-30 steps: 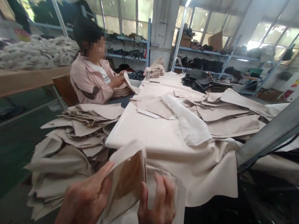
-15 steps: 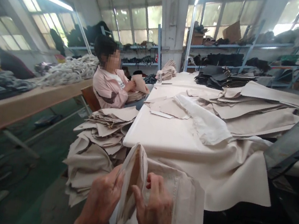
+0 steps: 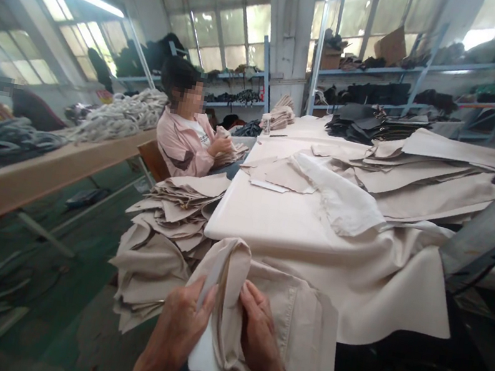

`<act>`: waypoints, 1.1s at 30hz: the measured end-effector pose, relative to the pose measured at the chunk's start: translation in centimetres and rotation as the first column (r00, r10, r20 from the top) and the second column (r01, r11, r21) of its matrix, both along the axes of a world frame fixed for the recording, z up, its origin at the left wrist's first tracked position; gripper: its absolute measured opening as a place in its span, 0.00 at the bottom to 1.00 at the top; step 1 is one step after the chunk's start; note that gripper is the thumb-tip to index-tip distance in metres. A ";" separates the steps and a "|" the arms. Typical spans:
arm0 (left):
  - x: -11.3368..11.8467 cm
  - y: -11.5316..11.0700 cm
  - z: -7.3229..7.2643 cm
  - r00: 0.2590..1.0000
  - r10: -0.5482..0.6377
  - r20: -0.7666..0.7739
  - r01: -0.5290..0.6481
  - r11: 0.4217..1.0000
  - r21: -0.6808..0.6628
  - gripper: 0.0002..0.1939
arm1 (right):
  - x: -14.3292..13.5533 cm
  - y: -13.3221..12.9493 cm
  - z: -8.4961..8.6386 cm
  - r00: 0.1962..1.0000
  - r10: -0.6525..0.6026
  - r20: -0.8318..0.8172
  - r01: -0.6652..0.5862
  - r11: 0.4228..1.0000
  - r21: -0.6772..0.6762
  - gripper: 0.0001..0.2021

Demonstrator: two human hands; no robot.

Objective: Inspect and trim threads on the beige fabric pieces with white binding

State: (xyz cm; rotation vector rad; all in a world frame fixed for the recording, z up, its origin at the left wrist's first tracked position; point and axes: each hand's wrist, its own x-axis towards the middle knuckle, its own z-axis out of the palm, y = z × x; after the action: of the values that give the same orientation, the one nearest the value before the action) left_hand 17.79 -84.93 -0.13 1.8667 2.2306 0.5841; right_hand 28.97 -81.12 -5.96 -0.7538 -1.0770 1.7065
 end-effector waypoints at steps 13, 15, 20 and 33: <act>0.7 -0.3 -1.8 0.929 -0.203 0.310 0.203 0.979 0.031 0.17 | 0.1 -1.1 -1.9 0.686 -0.643 0.341 0.170 0.597 0.784 0.07; 0.5 -0.4 -1.8 0.911 -0.225 0.345 0.224 0.974 0.043 0.17 | 0.2 -0.8 -1.8 0.689 -0.638 0.343 0.192 0.618 0.763 0.07; -0.2 -0.3 -1.6 0.828 -0.264 0.495 0.250 0.964 0.095 0.16 | 0.0 -1.0 -0.3 0.812 -0.408 0.417 0.100 0.802 0.589 0.09; -2.1 0.0 -2.1 0.666 -0.127 0.735 0.160 0.987 0.025 0.16 | -0.3 -0.2 -2.1 0.990 -0.142 0.020 0.143 0.982 -0.126 0.15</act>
State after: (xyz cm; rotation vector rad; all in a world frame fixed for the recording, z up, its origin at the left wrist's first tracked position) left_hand 15.65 -84.89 -2.28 1.3866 1.5202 1.0282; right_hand 28.63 -81.29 -8.07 -0.9006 -0.9058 1.6612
